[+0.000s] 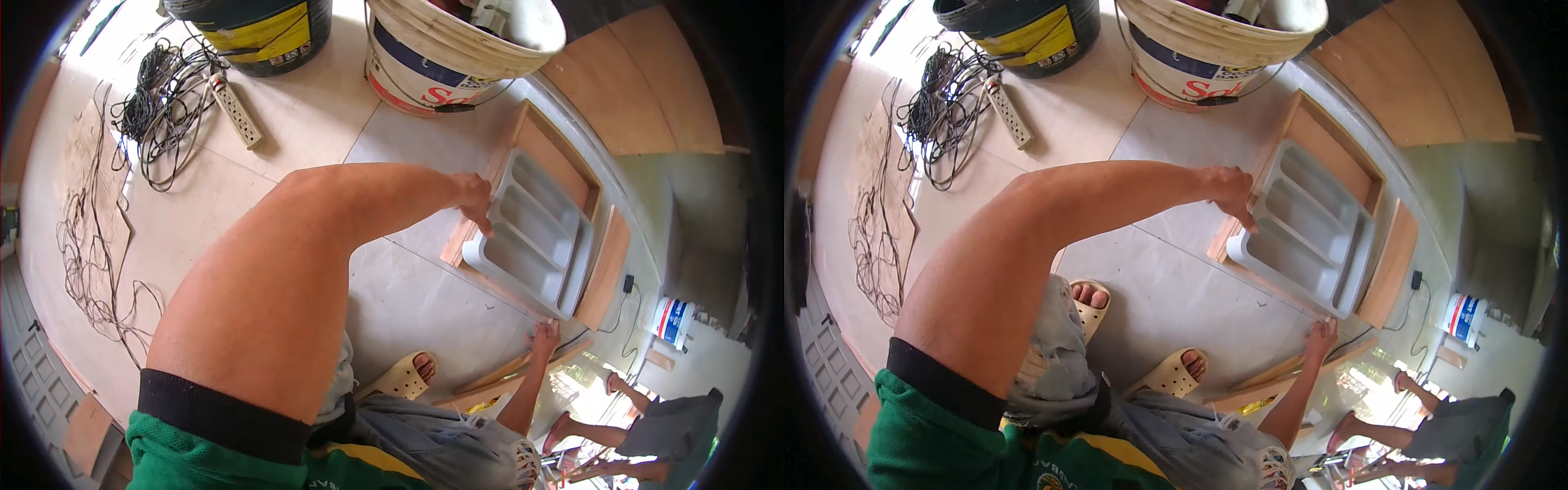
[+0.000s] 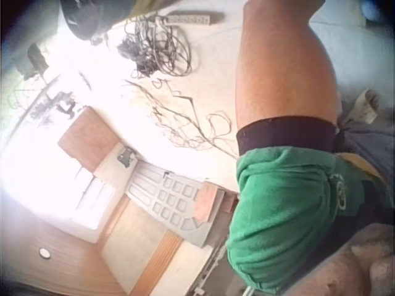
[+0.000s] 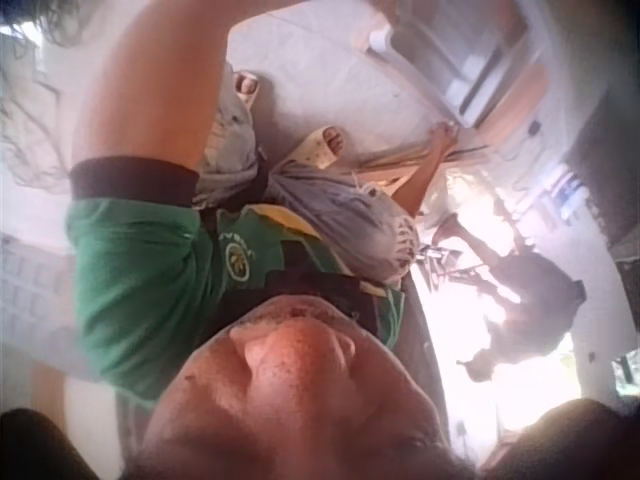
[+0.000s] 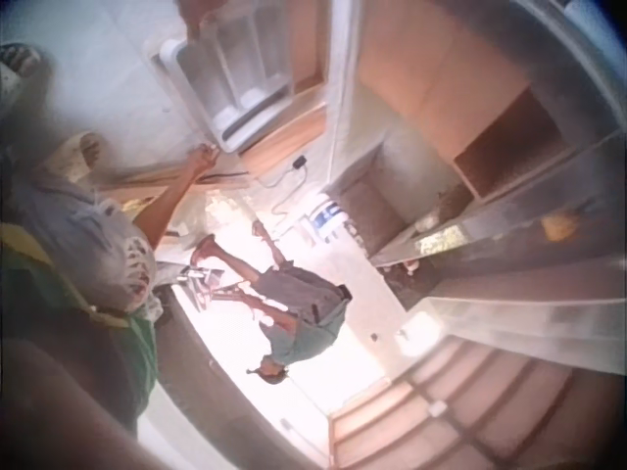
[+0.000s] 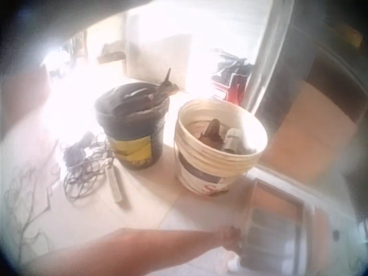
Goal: The person assembles a wooden drawer by hand and with a hammer, fitting a plastic organizer tray inside the wooden frame.
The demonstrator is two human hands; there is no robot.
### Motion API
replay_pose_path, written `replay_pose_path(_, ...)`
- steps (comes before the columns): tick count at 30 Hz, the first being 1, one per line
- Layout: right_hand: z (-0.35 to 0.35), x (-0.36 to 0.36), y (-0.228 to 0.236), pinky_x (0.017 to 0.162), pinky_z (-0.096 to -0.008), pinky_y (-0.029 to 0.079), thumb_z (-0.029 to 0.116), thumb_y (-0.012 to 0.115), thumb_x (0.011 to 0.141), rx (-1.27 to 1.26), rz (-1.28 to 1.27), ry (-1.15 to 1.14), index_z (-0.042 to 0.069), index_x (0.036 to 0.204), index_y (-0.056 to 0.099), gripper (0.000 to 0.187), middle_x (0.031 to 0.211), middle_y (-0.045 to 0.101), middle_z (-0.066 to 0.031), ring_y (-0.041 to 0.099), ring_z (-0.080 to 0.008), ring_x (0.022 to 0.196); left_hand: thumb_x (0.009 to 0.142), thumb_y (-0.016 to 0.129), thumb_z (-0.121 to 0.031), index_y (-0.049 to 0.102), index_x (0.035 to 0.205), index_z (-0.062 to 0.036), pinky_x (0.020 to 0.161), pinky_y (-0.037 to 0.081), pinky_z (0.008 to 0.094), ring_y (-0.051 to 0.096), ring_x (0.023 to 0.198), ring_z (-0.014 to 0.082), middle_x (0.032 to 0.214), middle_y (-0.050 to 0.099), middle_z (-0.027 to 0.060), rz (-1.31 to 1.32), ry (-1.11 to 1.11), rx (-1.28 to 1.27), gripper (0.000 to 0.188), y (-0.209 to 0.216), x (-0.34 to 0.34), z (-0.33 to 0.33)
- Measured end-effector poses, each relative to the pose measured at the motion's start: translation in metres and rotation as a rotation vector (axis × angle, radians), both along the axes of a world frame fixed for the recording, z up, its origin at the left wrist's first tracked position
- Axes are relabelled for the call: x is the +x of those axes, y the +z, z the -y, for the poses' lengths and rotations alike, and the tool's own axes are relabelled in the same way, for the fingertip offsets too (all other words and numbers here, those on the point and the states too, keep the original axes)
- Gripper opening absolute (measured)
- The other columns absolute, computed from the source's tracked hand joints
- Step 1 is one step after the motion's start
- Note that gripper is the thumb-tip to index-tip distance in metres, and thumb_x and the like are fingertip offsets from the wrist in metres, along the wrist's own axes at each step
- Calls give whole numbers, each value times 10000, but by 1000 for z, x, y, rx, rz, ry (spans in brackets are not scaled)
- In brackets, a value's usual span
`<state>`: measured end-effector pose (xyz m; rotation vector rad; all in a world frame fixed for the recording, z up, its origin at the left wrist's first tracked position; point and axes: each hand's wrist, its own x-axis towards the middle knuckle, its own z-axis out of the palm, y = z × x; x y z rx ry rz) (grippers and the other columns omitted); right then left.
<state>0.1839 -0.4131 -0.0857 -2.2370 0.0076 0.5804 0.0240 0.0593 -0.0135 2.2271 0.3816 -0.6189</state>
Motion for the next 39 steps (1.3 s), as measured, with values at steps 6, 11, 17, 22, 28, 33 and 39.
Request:
replay_pose_path(6, -11, 1, 40, 865, -520, 453, 364, 444, 971, 235, -252, -130, 121, 1478, 270, 588, 1406, 373, -99, 456, -347, 1250, 652, 698, -714, 651, 1093, -18, 569, 556, 387, 669, 738, 286, 991, 660, 132, -209, 113, -185, 826, 3, -15, -1)
replay_pose_path(11, -61, 42, 42, 1102, -412, 289, 371, 362, 1004, 44, 217, -37, 50, 1457, 328, 556, 1510, 327, -121, 341, -262, 1368, 715, 668, -665, 646, 1080, 16, 558, 569, 383, 671, 726, 271, 973, 668, 153, -176, 110, -225, 772, -8, -8, 5)
replay_pose_path(17, -93, 97, 60, 1034, -395, 385, 138, 430, 888, -545, 484, 509, 91, 1408, 429, 521, 1320, 514, -240, 498, -381, 1219, 826, 615, -518, 659, 954, 67, 512, 573, 369, 668, 651, 237, 821, 678, 143, -171, 264, -421, 601, -16, -9, 21)
replay_pose_path(22, -92, 96, 57, 1028, -407, 418, 53, 470, 851, -526, 608, 588, 150, 1416, 426, 575, 1318, 525, -209, 531, -373, 1183, 923, 508, -439, 659, 921, 64, 529, 574, 337, 658, 590, 230, 706, 649, 143, -135, 300, -402, 526, -9, -6, 41)
replay_pose_path(28, -87, 95, 47, 972, -431, 444, 77, 475, 880, -369, 554, 495, 139, 1388, 460, 511, 1269, 551, -221, 540, -400, 1143, 931, 510, -452, 631, 973, 35, 544, 559, 319, 661, 630, 201, 782, 658, 136, -188, 252, -437, 504, -12, -8, 39)
replay_pose_path(33, -83, 99, 46, 913, -437, 466, 87, 455, 893, -277, 575, 412, 140, 1362, 495, 474, 1204, 591, -223, 573, -410, 1073, 905, 599, -400, 596, 938, 15, 518, 549, 302, 670, 664, 183, 820, 663, 125, 49, 282, -176, 416, -14, 7, 31)
replay_pose_path(39, -55, 103, 60, 761, -278, 516, 140, 479, 936, -237, 222, 282, 144, 1326, 554, 397, 1024, 683, -132, 652, -161, 858, 890, 624, -420, 594, 939, 8, 512, 549, 306, 662, 653, 170, 822, 664, 126, -3, 294, -220, 431, -8, 28, 18)
